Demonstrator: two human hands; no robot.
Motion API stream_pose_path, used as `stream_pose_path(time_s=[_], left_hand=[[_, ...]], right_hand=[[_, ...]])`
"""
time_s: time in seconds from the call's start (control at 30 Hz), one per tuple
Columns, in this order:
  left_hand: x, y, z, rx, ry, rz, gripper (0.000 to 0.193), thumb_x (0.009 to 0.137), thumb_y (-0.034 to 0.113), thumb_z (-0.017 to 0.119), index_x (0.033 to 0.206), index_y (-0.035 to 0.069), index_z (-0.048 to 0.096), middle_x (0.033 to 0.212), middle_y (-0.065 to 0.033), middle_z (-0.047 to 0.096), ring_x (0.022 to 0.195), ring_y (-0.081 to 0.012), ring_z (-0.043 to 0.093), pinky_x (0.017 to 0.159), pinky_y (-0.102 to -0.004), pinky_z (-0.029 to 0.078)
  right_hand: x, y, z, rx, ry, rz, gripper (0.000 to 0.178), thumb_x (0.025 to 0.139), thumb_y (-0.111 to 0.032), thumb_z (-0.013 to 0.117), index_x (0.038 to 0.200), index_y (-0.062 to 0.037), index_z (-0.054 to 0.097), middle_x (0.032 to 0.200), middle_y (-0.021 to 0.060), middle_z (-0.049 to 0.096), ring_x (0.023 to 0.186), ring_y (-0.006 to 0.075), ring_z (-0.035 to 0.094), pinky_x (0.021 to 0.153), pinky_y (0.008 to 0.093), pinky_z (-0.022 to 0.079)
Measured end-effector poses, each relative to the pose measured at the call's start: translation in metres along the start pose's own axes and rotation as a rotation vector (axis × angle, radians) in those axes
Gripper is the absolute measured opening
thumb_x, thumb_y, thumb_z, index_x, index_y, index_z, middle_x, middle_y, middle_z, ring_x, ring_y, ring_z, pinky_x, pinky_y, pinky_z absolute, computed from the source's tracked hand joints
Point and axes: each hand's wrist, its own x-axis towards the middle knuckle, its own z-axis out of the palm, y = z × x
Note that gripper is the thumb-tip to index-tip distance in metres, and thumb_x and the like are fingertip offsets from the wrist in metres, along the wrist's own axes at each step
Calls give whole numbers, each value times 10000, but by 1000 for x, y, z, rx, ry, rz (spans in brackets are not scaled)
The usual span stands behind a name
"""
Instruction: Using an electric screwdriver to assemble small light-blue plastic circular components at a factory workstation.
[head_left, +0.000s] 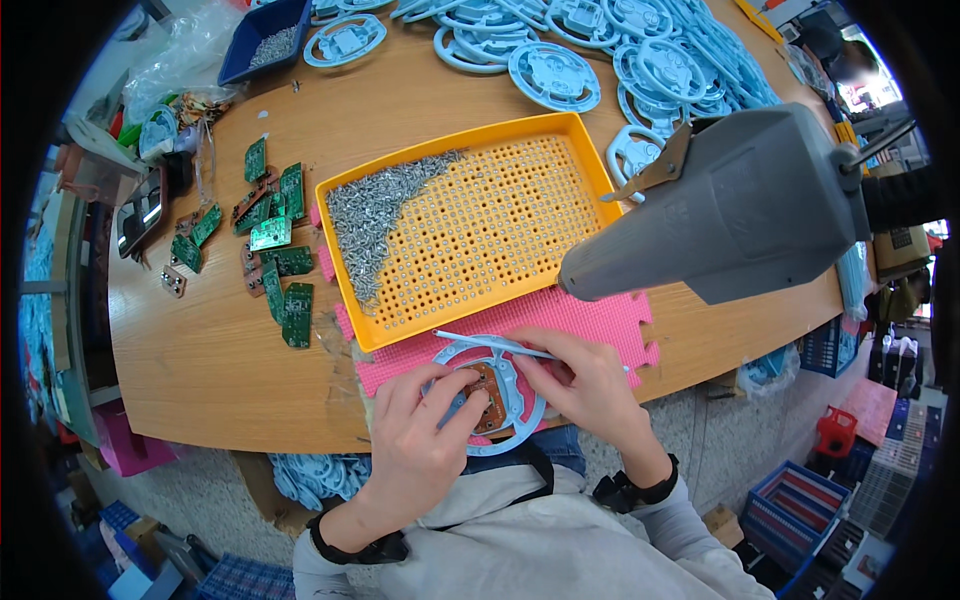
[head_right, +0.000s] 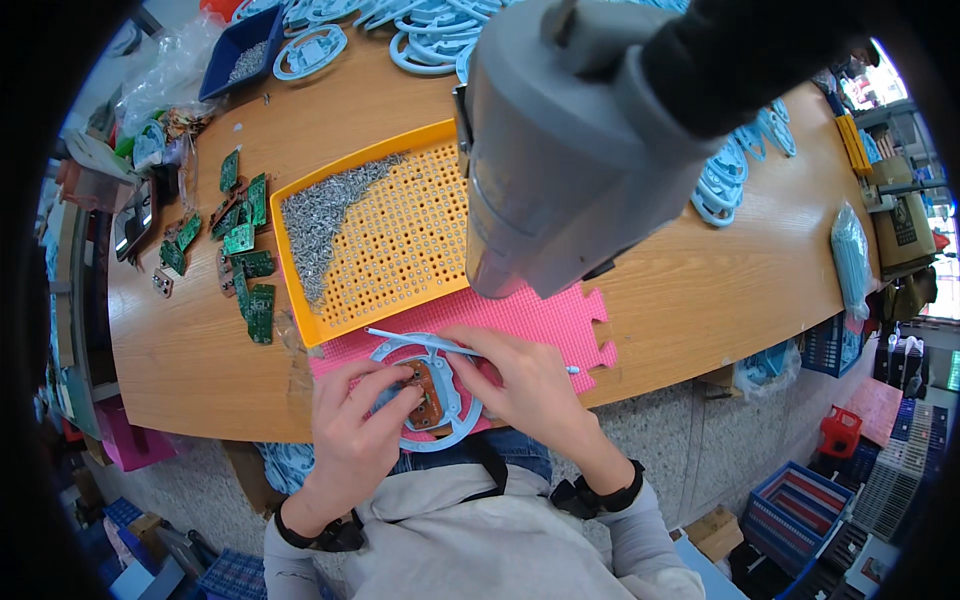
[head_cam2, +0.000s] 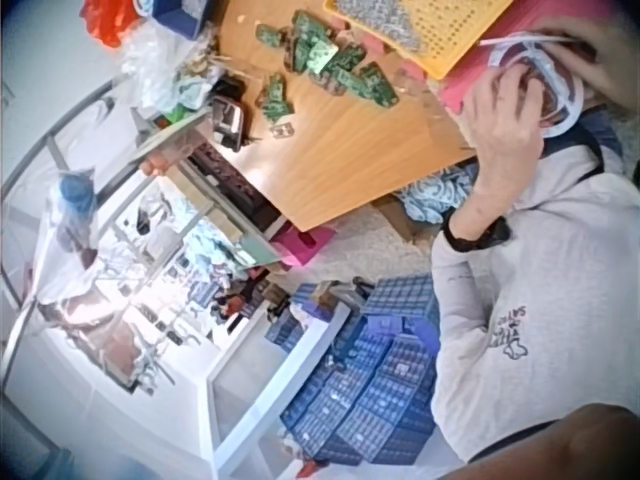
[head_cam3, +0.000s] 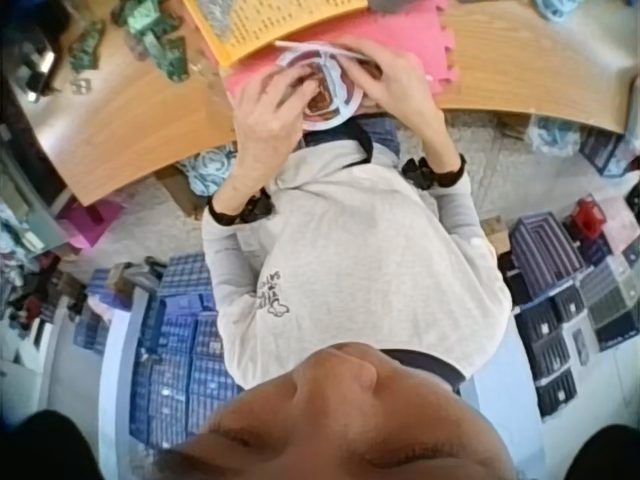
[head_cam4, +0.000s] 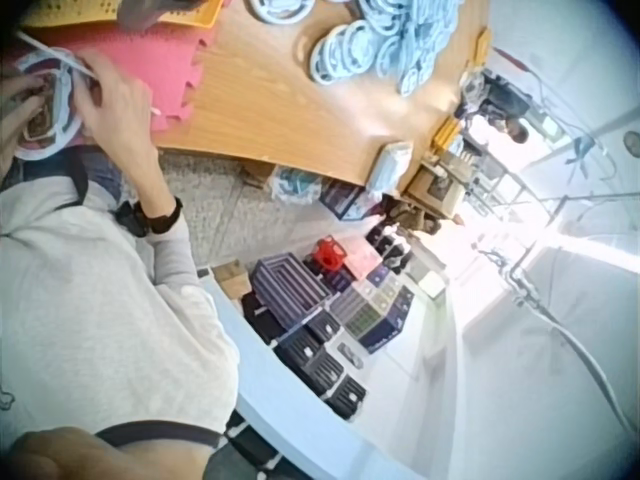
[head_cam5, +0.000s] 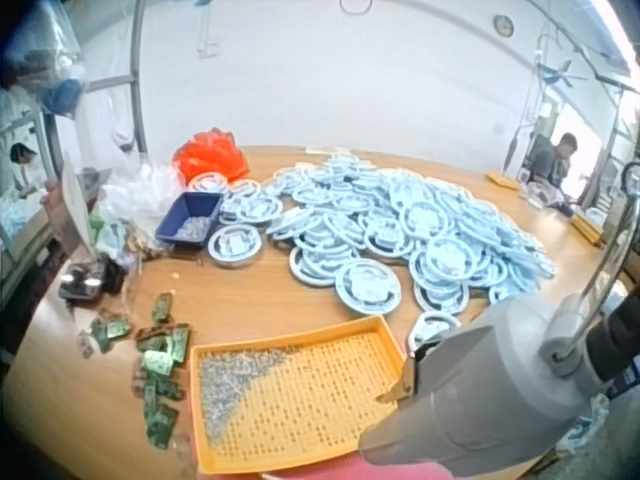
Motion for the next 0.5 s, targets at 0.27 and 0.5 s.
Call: stream_pose_path(time_s=[0.27, 0.5], left_hand=[[1, 3, -3, 33, -15, 12, 277, 682, 104, 672, 952, 43, 660, 1080, -58, 612, 985, -268, 557, 808, -396, 436], [-9, 5, 9, 0, 26, -2, 409, 688, 265, 777, 989, 22, 646, 1103, -64, 607, 1008, -284, 569, 813, -426, 455]], right_hand=[[1, 1, 0, -7, 7, -12, 256, 831, -100, 689, 1082, -53, 668, 801, 78, 681, 549, 104, 572, 512, 229, 464], [1, 1, 1, -18, 0, -6, 259, 825, -98, 693, 1081, -58, 673, 825, 68, 691, 549, 101, 573, 509, 226, 464]])
